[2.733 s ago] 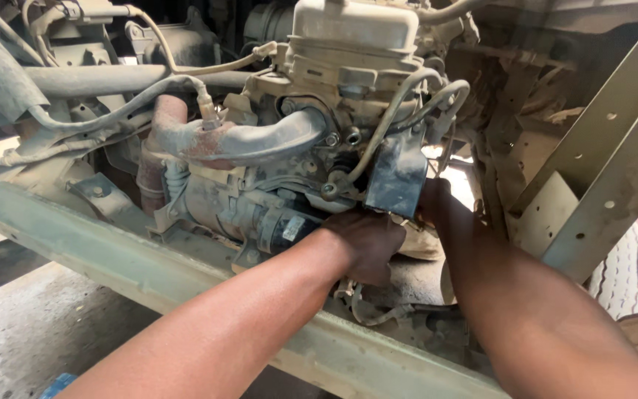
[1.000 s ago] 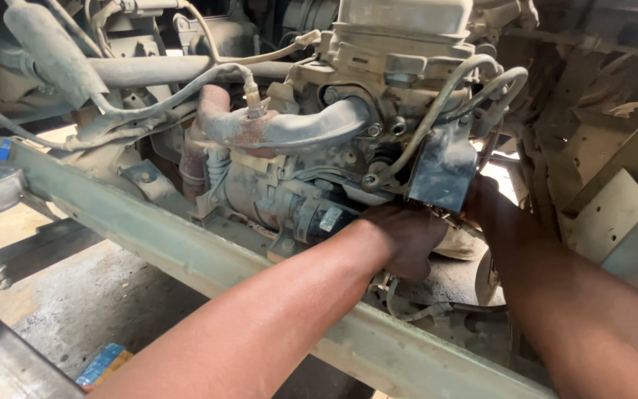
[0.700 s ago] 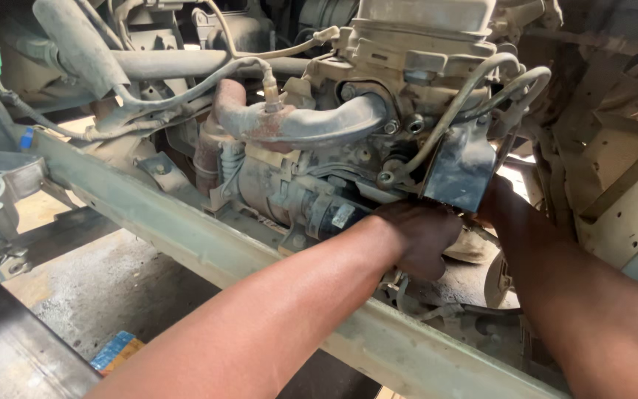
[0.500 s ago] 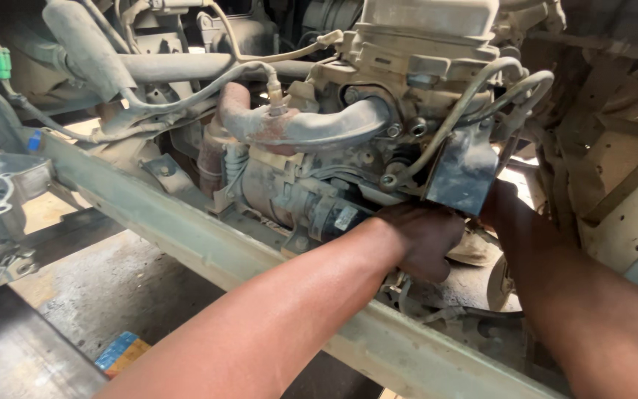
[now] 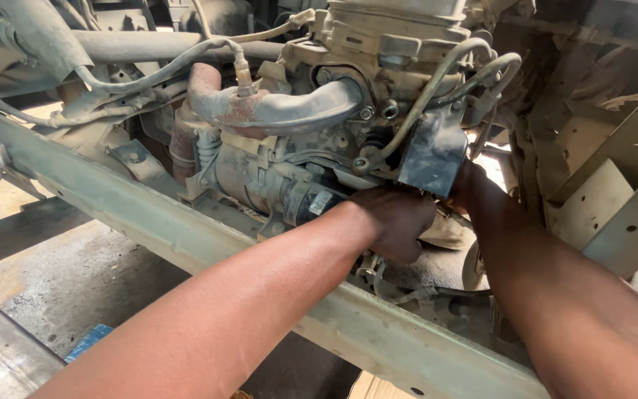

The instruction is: The person works on a vehicle engine, using both hands to manipulate a component near the bottom of the engine block. The hands appear to be adjusting or tightening a part, possibly a bolt or connector, while the camera shakes significantly.

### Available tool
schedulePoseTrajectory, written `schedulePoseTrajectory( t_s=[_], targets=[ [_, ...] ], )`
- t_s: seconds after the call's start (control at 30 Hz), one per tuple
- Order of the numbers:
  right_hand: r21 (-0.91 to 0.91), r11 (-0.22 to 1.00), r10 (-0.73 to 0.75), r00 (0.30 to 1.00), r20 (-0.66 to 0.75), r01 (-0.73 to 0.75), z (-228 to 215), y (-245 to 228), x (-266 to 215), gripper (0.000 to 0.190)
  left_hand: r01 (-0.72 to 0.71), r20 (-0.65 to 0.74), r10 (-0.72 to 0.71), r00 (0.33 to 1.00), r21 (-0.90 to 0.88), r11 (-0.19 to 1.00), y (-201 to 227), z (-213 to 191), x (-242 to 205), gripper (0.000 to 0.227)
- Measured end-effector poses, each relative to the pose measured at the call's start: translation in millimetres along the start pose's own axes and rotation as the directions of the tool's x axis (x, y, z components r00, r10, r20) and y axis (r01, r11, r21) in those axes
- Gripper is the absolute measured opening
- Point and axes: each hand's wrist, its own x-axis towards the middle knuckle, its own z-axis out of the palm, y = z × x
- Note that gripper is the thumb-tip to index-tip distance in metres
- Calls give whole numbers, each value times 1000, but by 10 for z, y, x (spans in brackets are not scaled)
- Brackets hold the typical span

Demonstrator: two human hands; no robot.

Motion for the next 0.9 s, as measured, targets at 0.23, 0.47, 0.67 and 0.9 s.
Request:
schedulePoseTrajectory(
  t_s=[0.23,0.47,0.67,0.9],
  targets=[
    [-26,999,28,1000,-11,-28,-43,156,-144,45,7,-14,-7,1000,-10,1000,-1,2,8,31],
    [-23,999,33,999,-16,-33,-23,148,-162,47,7,12,-7,1000,-21,1000,14,-9,26,31],
    [-15,999,29,999,-28,-30,-18,82,-117,48,17,27,-17,999,12,1000,8,-28,7,29],
    [-23,999,31,999,-36,-32,-40,106,-94,50,15,11,-15,1000,11,1000,17,-42,2,32]
  ],
)
